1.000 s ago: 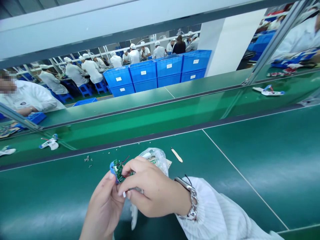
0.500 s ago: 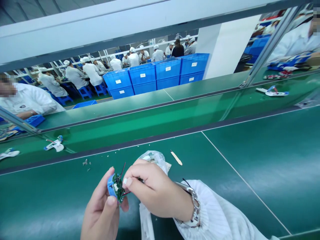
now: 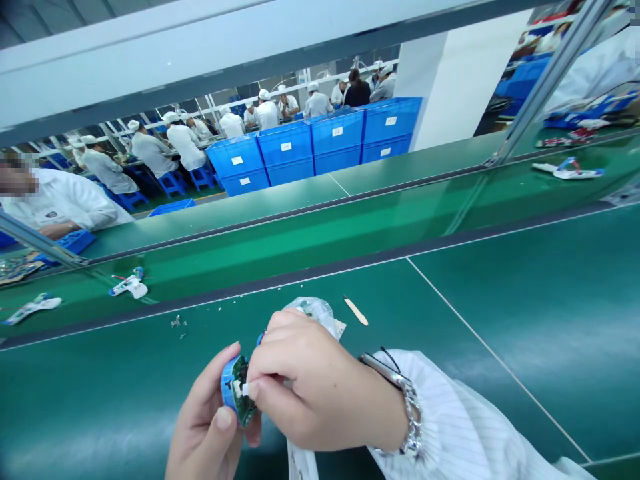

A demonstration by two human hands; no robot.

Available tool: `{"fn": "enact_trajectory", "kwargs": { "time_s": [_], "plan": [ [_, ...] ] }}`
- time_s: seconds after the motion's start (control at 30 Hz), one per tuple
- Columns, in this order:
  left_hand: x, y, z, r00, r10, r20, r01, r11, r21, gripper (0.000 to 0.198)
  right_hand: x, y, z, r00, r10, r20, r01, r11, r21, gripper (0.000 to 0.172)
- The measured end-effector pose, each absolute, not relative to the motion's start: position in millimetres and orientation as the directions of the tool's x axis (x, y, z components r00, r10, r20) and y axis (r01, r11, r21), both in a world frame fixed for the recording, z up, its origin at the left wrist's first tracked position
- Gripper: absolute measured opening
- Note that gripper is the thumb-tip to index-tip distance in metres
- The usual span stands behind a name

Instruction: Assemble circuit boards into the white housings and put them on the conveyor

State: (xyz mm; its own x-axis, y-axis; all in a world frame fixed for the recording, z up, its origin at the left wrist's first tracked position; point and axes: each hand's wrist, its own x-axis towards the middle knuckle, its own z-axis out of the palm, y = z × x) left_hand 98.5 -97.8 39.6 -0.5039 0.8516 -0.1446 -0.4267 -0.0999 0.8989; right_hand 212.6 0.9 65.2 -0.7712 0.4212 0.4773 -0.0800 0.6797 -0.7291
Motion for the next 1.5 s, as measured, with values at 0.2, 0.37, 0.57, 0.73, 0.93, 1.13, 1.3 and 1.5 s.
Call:
{"fn": "enact_trajectory", "kwargs": {
  "time_s": [0.2, 0.37, 0.57, 0.73, 0.93, 1.13, 1.3, 1.5],
  "plan": [
    [97, -99, 39, -0.49, 0.864, -0.12, -0.387, -0.092, 0.918, 0.041, 213, 1, 67, -0.788, 0.398, 0.469, -0.051, 0.717, -0.695, 0.026],
    [86, -103, 33, -0.482, 0.876, 0.014, -0.116, -0.08, 0.99, 0.041, 217, 2, 72, -0.821, 0.362, 0.441, -0.019, 0.755, -0.655, 0.026],
    [81, -104, 31, -0.465, 0.881, 0.083, 0.023, -0.082, 0.996, 0.04, 221, 1, 77, -0.853, 0.305, 0.423, 0.019, 0.829, -0.559, 0.027],
    [78, -106, 28, -0.422, 0.904, 0.069, 0.012, -0.071, 0.997, 0.042, 221, 0, 80, -0.855, 0.298, 0.424, 0.015, 0.832, -0.554, 0.027],
    [72, -107, 20, -0.262, 0.909, 0.324, 0.281, -0.249, 0.927, 0.034, 218, 4, 77, -0.885, 0.278, 0.374, 0.007, 0.811, -0.586, 0.023],
    [84, -110, 13, -0.292, 0.891, 0.346, 0.692, -0.053, 0.72, 0.041, 210, -1, 69, -0.786, 0.594, 0.173, 0.144, 0.449, -0.882, 0.024],
    [96, -105, 13, -0.301, 0.893, 0.336, 0.9, 0.149, 0.41, 0.035, 205, -12, 59, -0.7, 0.714, 0.005, 0.166, 0.169, -0.972, 0.027],
    [94, -98, 17, -0.132, 0.857, 0.498, 0.99, 0.139, 0.023, 0.026, 202, -33, 51, -0.598, 0.783, 0.17, 0.249, 0.383, -0.89, 0.026]
  ]
}}
